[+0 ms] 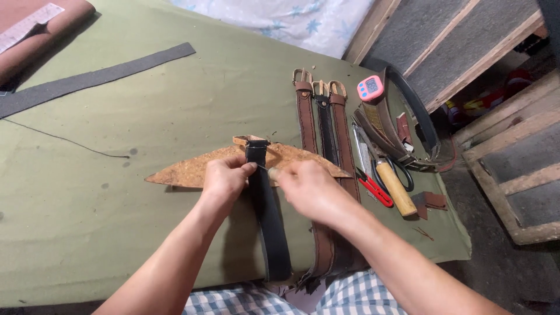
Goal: Assembling a leather belt by trimming excess thread, attaching a metal buckle, and burnishing the edges with a wooden tool.
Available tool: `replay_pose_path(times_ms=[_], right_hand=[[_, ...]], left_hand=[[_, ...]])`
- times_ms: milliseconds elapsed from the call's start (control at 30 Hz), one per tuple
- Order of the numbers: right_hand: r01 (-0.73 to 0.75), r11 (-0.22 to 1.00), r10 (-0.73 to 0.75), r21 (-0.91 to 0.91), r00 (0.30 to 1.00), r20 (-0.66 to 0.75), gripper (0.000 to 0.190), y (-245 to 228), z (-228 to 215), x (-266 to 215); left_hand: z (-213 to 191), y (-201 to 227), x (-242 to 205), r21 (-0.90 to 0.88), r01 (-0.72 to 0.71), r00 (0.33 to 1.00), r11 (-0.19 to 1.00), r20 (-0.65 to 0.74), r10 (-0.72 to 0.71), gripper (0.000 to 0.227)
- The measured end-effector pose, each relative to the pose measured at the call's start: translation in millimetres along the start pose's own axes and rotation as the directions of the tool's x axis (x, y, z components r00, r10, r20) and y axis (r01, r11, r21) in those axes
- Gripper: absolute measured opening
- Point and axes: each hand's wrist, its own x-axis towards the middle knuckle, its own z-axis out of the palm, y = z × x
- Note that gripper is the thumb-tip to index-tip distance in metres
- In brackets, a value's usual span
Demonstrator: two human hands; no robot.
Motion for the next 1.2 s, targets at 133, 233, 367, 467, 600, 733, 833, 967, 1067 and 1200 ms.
replay_pose_path(times_ms=[133,233,367,467,600,733,833,967,1067,1200], right_hand=[[-0.479,0.492,0.155,0.727,0.870,0.468,0.056,-2,-2,-5],[-0.440,0.554,0.131,0.706,0.884,0.449,0.052,10,4,1],[0.146,0.966,-0.144,-0.213,0.989,0.026,0.046,11,12,-6],[0.228,0.827,-0.252,-0.514,0.967,0.024,0.050,4,12,-11],[-0.072,0.987,0.046,0.147,0.985,0.168,0.047,16,9,3],[-0.701,-0.030,-0.039,0.712,0.713,0.700,0.037,38,3,22],[-0.654,0.141,0.013,0.743,0.752,0.659,0.043,36,6,18],[-0.089,0.989,0.078,0.121,0.993,0.093,0.054,30,28,15],[0.192,0.862,-0.204,-0.470,0.979,0.026,0.051,17,26,4],[-0.084,0.970,0.036,0.229,0.978,0.207,0.042,26,26,19]], left_hand=[[-4,-7,7,0.003,0.009,1.000,1.000,-0.029,-0.009,0.014],[-1,-7,10,-0.012,0.019,1.000,1.000,-0.016,-0.019,0.015],[-2,-10,11,-0.048,0.005,1.000,0.999,-0.001,-0.005,0.017],[-4,-16,17,-0.027,0.006,1.000,1.000,0.010,-0.006,0.016],[-3,-19,20,-0.080,0.001,1.000,0.997,0.011,0.000,0.017],[-2,-20,21,-0.062,-0.017,0.999,0.998,0.028,0.019,0.018],[-4,-21,21,-0.046,-0.032,0.999,0.998,0.027,0.033,0.016],[-3,-26,24,-0.060,-0.047,0.999,0.997,0.018,0.048,0.017],[-2,-27,24,-0.076,-0.042,0.999,0.996,0.019,0.043,0.017],[-3,-27,24,-0.049,-0.039,0.999,0.998,0.010,0.039,0.016]])
